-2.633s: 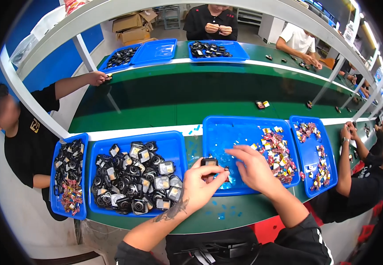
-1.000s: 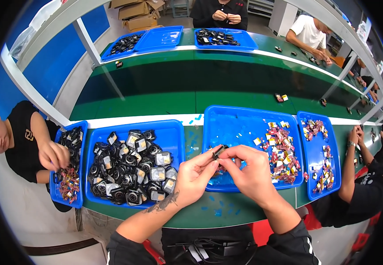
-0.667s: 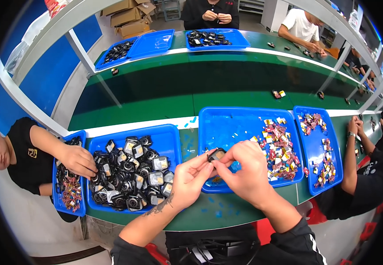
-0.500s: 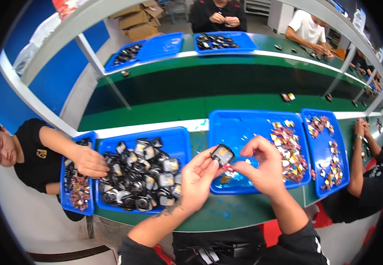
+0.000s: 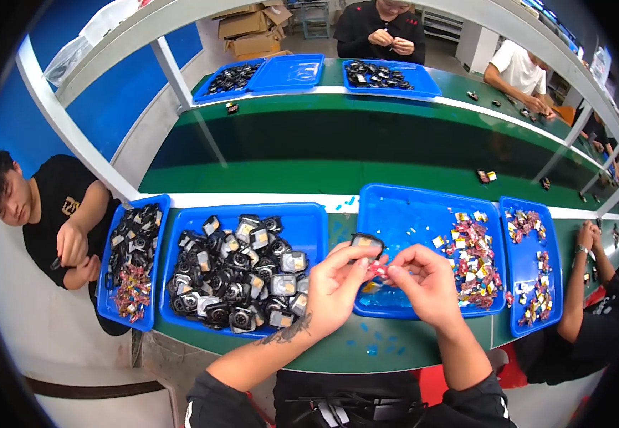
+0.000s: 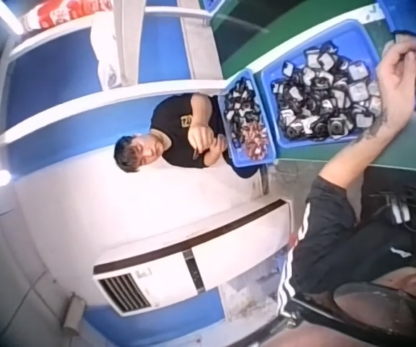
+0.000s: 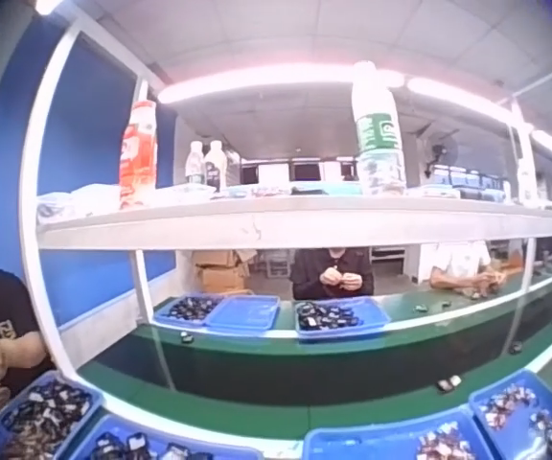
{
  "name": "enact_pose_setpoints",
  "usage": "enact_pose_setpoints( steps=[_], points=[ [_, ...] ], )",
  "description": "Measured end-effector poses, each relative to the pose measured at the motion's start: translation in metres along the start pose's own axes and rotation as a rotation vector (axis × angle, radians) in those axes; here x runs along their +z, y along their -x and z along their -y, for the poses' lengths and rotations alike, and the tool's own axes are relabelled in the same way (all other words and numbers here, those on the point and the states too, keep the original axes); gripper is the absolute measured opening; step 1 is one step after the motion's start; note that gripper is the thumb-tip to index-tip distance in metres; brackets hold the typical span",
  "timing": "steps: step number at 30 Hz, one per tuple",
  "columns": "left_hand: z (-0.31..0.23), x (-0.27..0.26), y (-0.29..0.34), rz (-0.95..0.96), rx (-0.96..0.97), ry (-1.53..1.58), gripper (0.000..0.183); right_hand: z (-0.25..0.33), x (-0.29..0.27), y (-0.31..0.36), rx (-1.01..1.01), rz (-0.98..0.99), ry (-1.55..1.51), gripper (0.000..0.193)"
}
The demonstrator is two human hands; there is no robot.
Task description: The recorder is assembling small electronic housing components on a production line.
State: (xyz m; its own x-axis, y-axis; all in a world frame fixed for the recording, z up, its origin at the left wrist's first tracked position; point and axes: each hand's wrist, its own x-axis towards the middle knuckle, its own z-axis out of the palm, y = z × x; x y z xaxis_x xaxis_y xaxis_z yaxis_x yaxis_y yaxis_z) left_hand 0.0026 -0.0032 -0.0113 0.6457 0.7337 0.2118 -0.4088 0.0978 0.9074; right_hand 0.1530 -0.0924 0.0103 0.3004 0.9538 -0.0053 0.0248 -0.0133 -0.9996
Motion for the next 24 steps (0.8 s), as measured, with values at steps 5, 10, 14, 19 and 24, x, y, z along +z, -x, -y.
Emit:
enact_pose_setpoints(
  steps=[5,10,14,19,24],
  points=[
    [-0.010,-0.001,-0.002,0.133,-0.021,-0.353,0.030,-0.001,-0.004,0.001,-0.043,-0.006,-0.047,0.006],
    [-0.015,-0.001,0.000,0.137,0.173,-0.754,0.026,-0.001,-0.006,-0.001,0.026,0.030,-0.092,0.005],
    [-0.011,0.000,0.000,0.136,0.369,-0.922,0.025,-0.001,-0.012,0.002,-0.053,0.003,0.087,0.005],
    [-0.007,-0.003,-0.001,0.137,0.646,-1.126,0.027,0.017,-0.009,0.005,-0.204,-0.033,0.369,0.004],
    [-0.010,-0.001,0.001,0.180,-0.117,-0.281,0.023,0.019,-0.010,0.012,-0.212,-0.045,0.353,0.006]
  ],
)
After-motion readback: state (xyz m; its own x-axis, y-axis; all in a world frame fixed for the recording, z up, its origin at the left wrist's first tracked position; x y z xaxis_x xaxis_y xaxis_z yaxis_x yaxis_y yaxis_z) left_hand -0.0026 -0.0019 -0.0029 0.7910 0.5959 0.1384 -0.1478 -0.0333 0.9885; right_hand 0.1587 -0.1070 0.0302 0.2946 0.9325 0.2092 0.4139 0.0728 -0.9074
